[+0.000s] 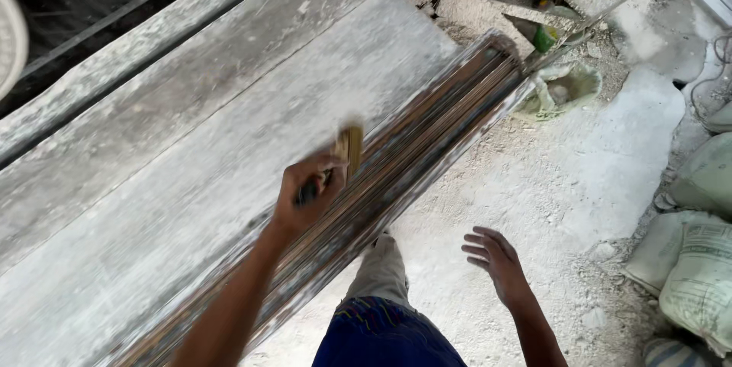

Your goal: The person brushes a long wooden mold with a paintbrush, then collects water in a bucket using a pink cup from a tap. They pour the water into the bucket and add white powder from a bag labeled 'Gypsum Casting' into the bucket.

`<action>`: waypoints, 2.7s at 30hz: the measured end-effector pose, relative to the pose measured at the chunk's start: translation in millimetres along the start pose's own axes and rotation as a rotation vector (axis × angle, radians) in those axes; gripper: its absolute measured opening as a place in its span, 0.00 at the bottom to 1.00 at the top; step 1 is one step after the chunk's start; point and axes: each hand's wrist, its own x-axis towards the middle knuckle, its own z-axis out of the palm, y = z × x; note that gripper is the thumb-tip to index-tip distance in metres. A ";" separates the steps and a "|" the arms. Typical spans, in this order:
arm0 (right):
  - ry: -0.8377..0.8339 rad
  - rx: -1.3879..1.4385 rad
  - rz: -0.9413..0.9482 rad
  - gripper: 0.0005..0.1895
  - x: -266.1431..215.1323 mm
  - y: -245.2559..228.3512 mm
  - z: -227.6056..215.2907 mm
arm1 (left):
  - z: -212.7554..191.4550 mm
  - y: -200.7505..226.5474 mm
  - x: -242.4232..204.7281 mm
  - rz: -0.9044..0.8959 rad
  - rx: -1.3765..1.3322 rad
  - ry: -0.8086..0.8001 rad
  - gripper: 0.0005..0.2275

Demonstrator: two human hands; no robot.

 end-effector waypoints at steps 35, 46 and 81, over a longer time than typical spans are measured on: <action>-0.010 0.120 0.166 0.25 225.2 -139.0 -203.2 | 472.6 -222.8 259.7 -0.268 -0.219 -0.663 0.21; 0.032 0.111 0.179 0.24 227.8 -133.0 -259.9 | 514.3 -241.7 259.5 -0.462 0.148 -0.630 0.21; -0.210 -0.093 0.251 0.26 -143.9 100.0 237.9 | -124.0 -148.1 -265.4 -0.734 0.295 -0.554 0.22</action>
